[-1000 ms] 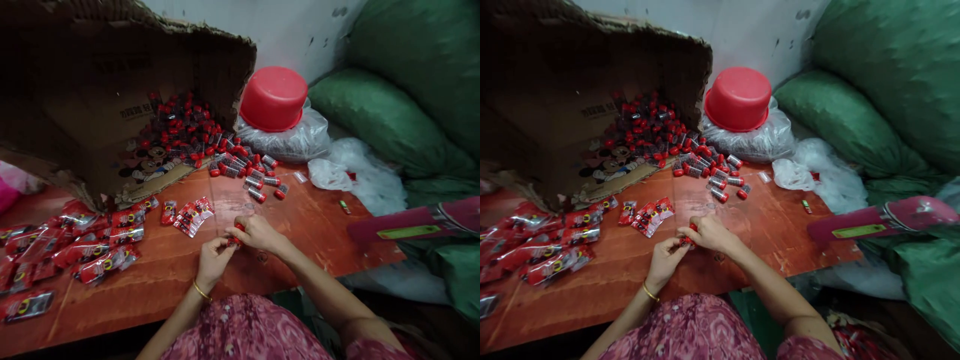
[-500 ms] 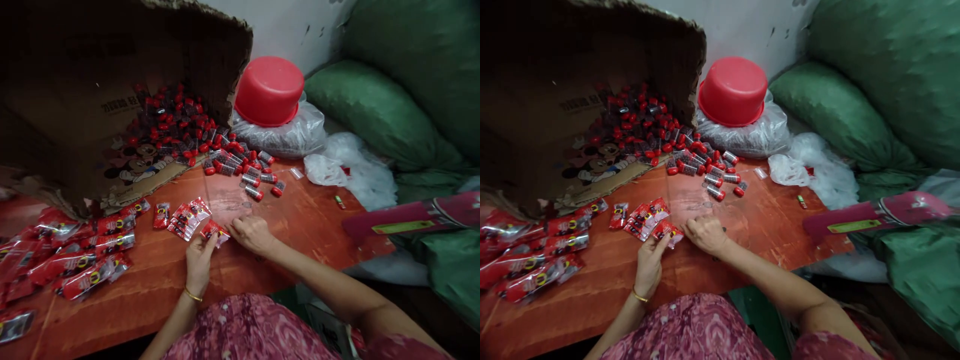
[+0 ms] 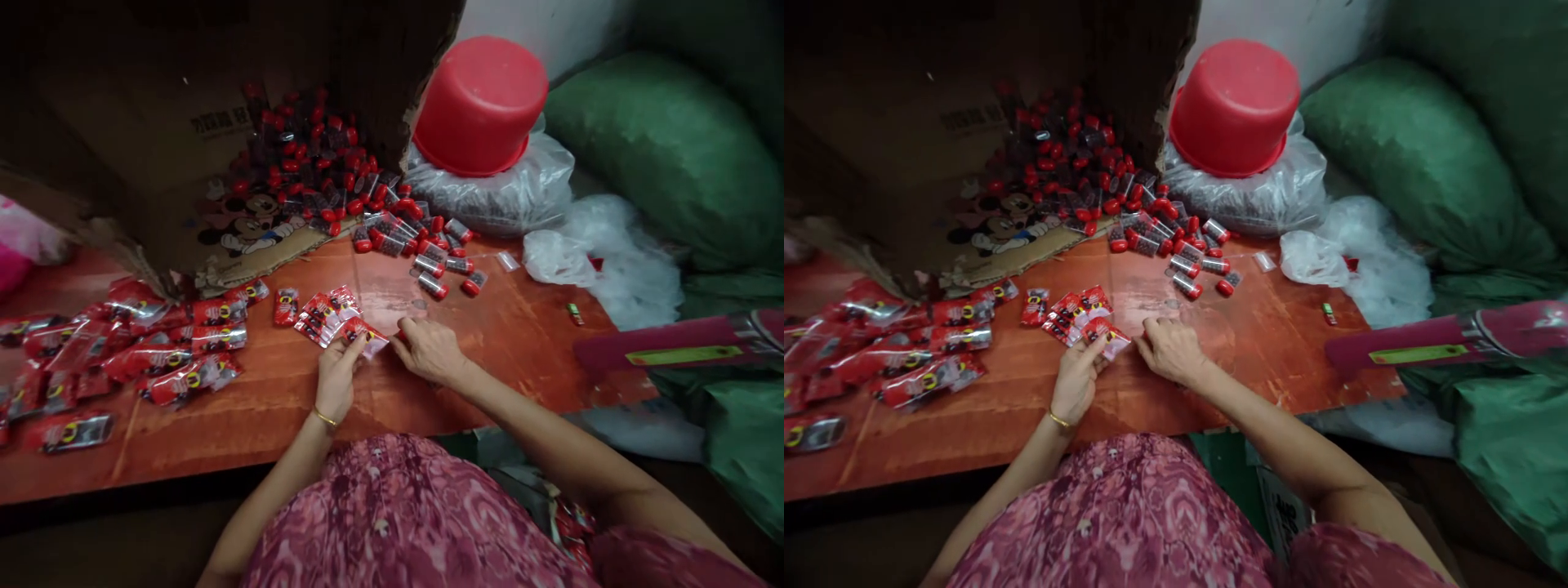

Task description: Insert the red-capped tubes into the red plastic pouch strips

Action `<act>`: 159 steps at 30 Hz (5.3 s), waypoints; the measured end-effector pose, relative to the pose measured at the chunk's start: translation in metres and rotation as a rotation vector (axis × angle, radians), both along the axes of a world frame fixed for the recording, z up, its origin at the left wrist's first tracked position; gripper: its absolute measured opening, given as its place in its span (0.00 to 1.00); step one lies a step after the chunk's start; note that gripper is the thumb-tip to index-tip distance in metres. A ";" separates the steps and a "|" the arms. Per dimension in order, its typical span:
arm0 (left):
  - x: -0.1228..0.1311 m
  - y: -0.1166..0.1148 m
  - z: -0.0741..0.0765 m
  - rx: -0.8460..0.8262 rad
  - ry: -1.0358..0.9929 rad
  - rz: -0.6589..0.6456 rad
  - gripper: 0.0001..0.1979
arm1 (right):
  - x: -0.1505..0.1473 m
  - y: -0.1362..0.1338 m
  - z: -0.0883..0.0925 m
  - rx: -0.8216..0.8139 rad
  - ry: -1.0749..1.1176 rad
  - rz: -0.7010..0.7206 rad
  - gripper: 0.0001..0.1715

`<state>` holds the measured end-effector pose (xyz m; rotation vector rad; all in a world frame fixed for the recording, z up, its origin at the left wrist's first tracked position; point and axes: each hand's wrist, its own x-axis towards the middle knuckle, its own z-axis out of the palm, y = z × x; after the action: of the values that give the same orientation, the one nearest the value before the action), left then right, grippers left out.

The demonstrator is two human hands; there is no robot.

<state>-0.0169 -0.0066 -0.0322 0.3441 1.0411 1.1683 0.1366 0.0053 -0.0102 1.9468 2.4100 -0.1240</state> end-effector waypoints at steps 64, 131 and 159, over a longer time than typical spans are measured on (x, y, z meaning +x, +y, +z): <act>-0.014 0.001 0.024 -0.069 0.073 -0.071 0.21 | -0.006 -0.038 0.008 -0.270 1.220 -0.081 0.11; 0.009 -0.018 0.014 0.097 0.033 0.105 0.16 | -0.043 -0.036 -0.022 -0.240 1.534 -0.352 0.19; -0.033 -0.012 0.005 0.009 -0.080 -0.054 0.19 | -0.083 -0.007 -0.038 -0.411 1.479 -0.220 0.24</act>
<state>-0.0496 -0.0183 -0.0276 0.3283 0.9514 1.1298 0.0535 -0.0021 -0.0481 2.1233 2.1403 -2.5473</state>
